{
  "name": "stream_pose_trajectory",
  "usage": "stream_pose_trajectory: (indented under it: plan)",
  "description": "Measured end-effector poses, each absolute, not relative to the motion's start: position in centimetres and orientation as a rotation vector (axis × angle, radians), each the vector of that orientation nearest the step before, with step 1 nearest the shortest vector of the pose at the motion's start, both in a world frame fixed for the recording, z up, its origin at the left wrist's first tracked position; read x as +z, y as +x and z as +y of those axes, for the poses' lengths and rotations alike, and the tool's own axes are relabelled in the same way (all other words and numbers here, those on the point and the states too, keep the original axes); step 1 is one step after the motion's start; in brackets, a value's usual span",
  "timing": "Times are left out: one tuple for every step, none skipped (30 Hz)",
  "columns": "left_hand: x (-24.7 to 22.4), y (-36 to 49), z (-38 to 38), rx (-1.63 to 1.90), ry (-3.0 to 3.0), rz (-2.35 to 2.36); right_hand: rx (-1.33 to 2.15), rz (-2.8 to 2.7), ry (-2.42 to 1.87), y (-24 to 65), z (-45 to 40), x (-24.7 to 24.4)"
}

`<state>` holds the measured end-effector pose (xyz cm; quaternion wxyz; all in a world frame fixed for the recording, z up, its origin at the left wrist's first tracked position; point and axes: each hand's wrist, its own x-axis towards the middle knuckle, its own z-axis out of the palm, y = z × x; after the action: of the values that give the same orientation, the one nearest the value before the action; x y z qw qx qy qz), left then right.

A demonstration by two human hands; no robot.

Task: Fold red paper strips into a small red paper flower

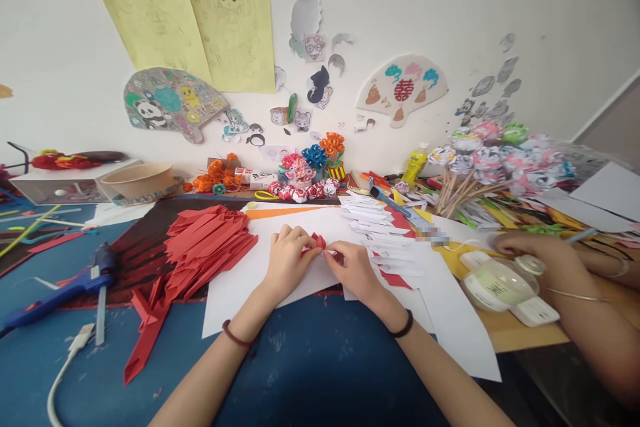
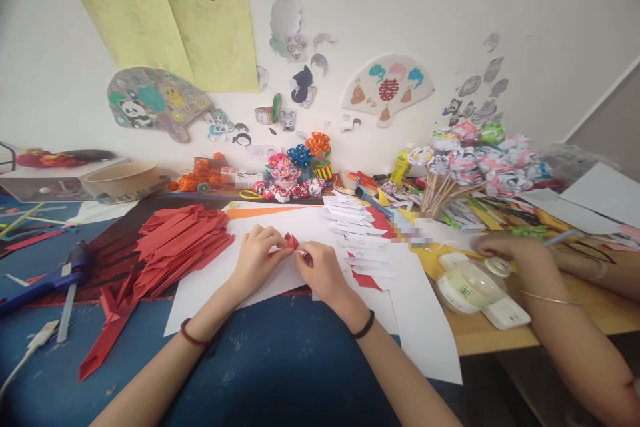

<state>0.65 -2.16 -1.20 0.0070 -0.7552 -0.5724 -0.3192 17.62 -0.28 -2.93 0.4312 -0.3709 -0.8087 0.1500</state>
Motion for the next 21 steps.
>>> stream_pose_trajectory:
  plan:
    - [-1.2, 0.6, -2.2, -1.002, -2.374, -1.787, 0.374, -2.014, -0.929, 17.6, -0.3, -2.9]
    - [-1.2, 0.6, -2.2, -1.007, -2.387, -1.784, 0.374, -2.012, -0.933, 17.6, -0.3, -2.9]
    - [-1.2, 0.6, -2.2, -1.01, -2.398, -1.782, 0.374, -2.013, -0.937, 17.6, -0.3, -2.9]
    - [-1.2, 0.6, -2.2, -1.01, -2.406, -1.781, 0.376, -2.015, -0.938, 17.6, -0.3, -2.8]
    - [-1.2, 0.7, -2.2, -1.007, -2.412, -1.779, 0.378, -2.018, -0.936, 17.7, -0.3, -2.8]
    - [-1.2, 0.7, -2.2, -1.002, -2.415, -1.776, 0.381, -2.021, -0.934, 17.7, -0.3, -2.8]
    - [-1.2, 0.7, -2.2, -0.999, -2.412, -1.773, 0.385, -2.024, -0.931, 17.7, -0.3, -2.8]
    - [-1.1, 0.7, -2.2, -0.996, -2.407, -1.77, 0.392, -2.027, -0.932, 17.7, -0.3, -2.8]
    - [-1.0, 0.6, -2.3, -0.999, -2.398, -1.771, 0.398, -2.03, -0.934, 17.7, -0.3, -2.8]
    - [-0.8, 0.6, -2.3, -1.008, -2.387, -1.773, 0.403, -2.033, -0.938, 17.7, -0.4, -2.7]
    - [-0.6, 0.6, -2.4, -1.025, -2.375, -1.78, 0.406, -2.038, -0.939, 17.7, -0.4, -2.7]
    - [-0.5, 0.7, -2.5, -1.048, -2.363, -1.791, 0.407, -2.049, -0.934, 17.7, -0.4, -2.7]
    - [-0.3, 0.7, -2.6, -1.076, -2.349, -1.807, 0.408, -2.064, -0.924, 17.7, -0.5, -2.6]
    - [-0.2, 0.7, -2.6, -1.104, -2.339, -1.825, 0.412, -2.08, -0.912, 17.7, -0.6, -2.6]
    - [-0.2, 0.8, -2.7, -1.129, -2.332, -1.842, 0.42, -2.096, -0.9, 17.7, -0.6, -2.6]
    - [-0.2, 0.8, -2.7, -1.148, -2.326, -1.859, 0.434, -2.111, -0.89, 17.7, -0.7, -2.6]
    - [-0.2, 0.8, -2.7, -1.165, -2.319, -1.875, 0.449, -2.124, -0.882, 17.7, -0.7, -2.7]
    - [-0.3, 0.9, -2.7, -1.181, -2.31, -1.891, 0.465, -2.133, -0.875, 17.7, -0.8, -2.7]
    - [-0.3, 0.9, -2.6, -1.195, -2.297, -1.907, 0.479, -2.141, -0.867, 17.7, -0.8, -2.7]
    - [-0.4, 0.9, -2.6, -1.208, -2.283, -1.923, 0.49, -2.149, -0.859, 17.7, -0.8, -2.8]
    - [-0.5, 0.8, -2.5, -1.219, -2.269, -1.936, 0.496, -2.157, -0.854, 17.7, -0.8, -2.8]
